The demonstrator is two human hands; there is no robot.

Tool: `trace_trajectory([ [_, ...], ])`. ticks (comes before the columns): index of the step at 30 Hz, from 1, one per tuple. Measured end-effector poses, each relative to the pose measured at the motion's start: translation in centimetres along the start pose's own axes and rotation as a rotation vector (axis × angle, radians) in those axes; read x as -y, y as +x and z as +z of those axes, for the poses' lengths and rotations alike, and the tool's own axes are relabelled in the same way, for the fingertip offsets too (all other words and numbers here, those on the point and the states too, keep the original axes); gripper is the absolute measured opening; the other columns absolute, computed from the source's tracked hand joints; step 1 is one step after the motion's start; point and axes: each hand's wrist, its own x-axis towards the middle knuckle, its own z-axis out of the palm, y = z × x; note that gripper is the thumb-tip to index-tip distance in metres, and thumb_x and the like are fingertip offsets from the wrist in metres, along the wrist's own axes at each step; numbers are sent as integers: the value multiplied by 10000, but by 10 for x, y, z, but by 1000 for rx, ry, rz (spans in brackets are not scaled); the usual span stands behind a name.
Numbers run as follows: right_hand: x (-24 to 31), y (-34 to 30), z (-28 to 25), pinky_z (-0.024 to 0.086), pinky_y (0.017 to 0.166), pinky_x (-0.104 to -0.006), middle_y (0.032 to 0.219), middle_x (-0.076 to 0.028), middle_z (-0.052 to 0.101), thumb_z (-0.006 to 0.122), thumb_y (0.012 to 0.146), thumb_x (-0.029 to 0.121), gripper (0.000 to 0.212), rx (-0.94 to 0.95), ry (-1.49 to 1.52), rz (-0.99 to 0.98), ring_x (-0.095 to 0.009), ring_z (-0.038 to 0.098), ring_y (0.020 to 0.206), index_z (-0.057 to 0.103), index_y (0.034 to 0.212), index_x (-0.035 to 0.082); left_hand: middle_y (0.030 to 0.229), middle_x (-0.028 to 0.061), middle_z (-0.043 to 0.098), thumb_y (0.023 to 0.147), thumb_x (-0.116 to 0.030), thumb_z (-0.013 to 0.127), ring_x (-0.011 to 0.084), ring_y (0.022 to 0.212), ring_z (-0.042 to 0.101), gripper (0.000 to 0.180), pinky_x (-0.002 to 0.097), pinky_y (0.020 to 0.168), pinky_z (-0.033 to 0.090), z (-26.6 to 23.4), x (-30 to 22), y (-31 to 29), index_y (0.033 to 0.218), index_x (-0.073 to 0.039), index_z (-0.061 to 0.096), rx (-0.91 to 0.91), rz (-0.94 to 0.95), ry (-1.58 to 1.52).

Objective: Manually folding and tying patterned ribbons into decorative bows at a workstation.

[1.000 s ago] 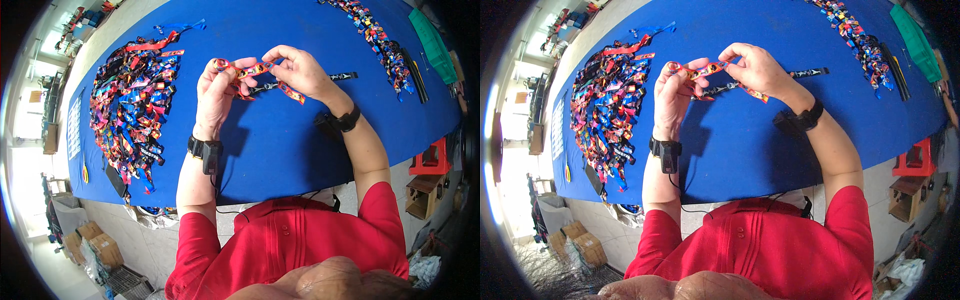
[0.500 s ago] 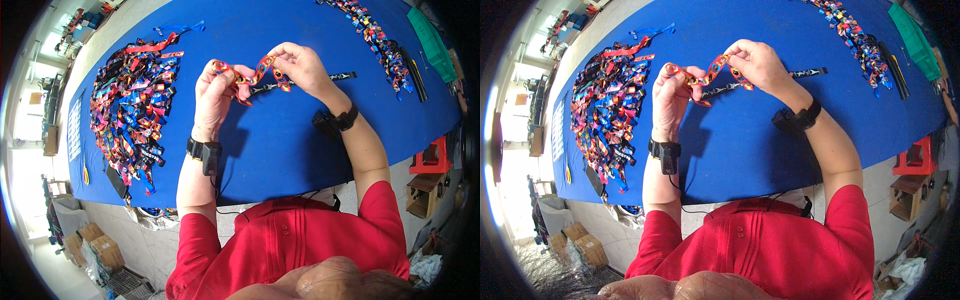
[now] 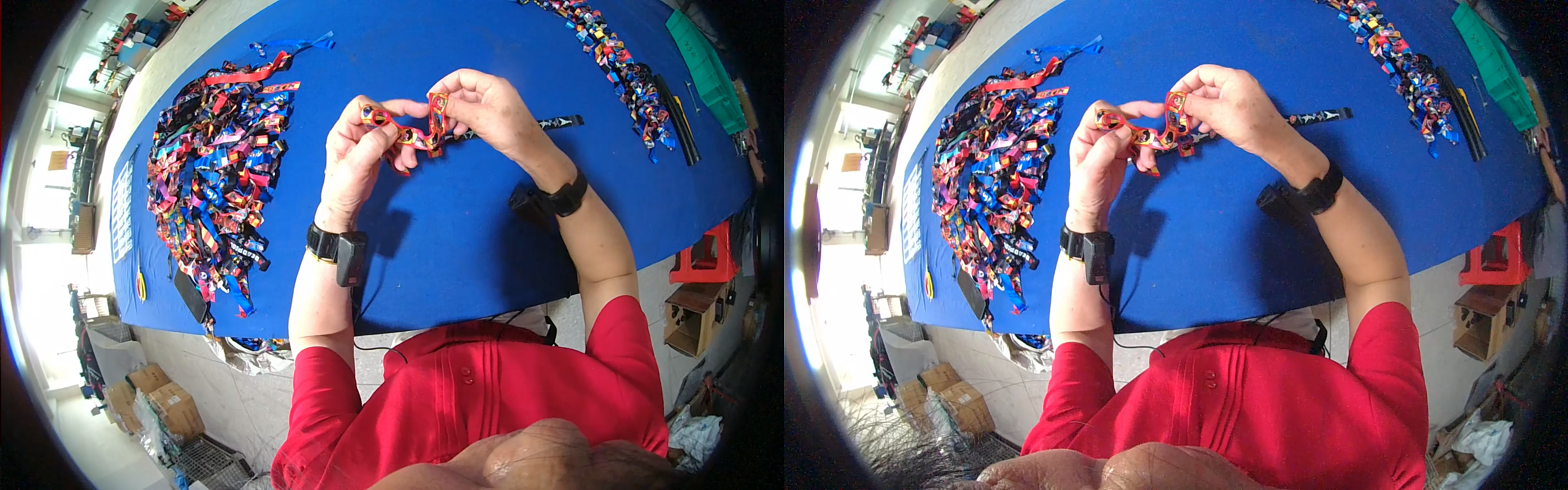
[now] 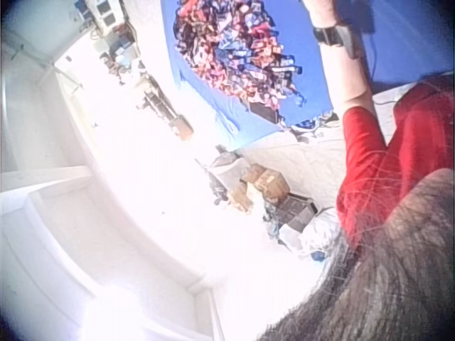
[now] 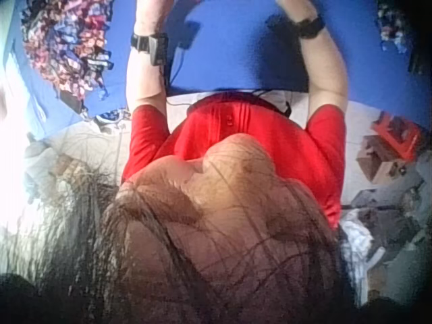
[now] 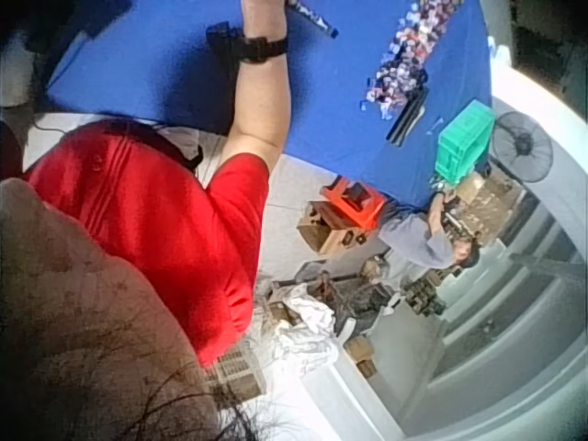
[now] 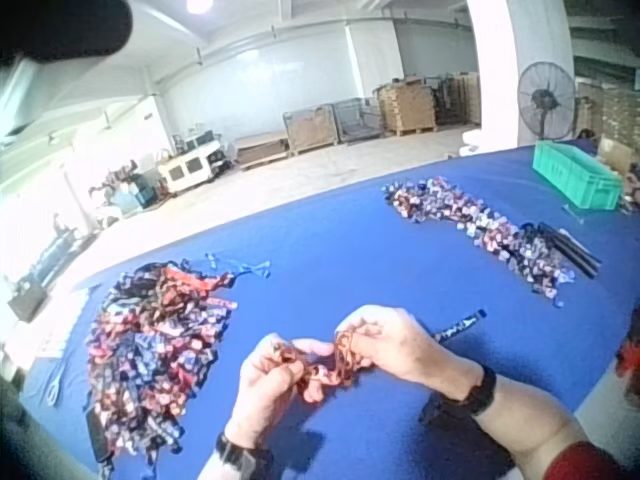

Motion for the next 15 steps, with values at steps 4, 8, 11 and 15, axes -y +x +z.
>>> trace_trajectory([
  [4, -1, 0, -1, 482, 590, -188, 823, -2, 655, 603, 951, 119, 150, -6, -23, 5, -36, 580, 696, 656, 1037, 9, 1193, 242, 643, 923, 6, 486, 138, 623, 642, 70, 230, 526, 516, 4, -8, -2, 886, -54, 484, 46, 38, 60],
  [8, 1, -1, 1, 502, 606, -197, 817, 0, 647, 605, 952, 124, 153, 29, -2, 13, -43, 583, 692, 653, 1036, 6, 1169, 199, 670, 909, 12, 500, 120, 607, 629, 83, 205, 503, 485, 6, -9, -3, 864, -54, 475, 56, -38, 153],
  [11, 3, -2, -1, 497, 661, -204, 865, -9, 653, 572, 982, 136, 186, 77, -15, 34, -53, 577, 726, 625, 1105, 7, 1157, 186, 679, 907, 24, 495, 113, 601, 623, 93, 203, 490, 468, 5, -7, -1, 861, -54, 473, 18, -94, 239],
  [15, 7, -2, -2, 517, 631, -209, 836, -7, 642, 596, 958, 151, 179, 67, 0, 28, -58, 596, 728, 649, 1061, 15, 1145, 175, 685, 913, 36, 481, 106, 607, 618, 96, 199, 487, 458, 4, -6, -1, 880, -54, 472, -17, -124, 243],
])
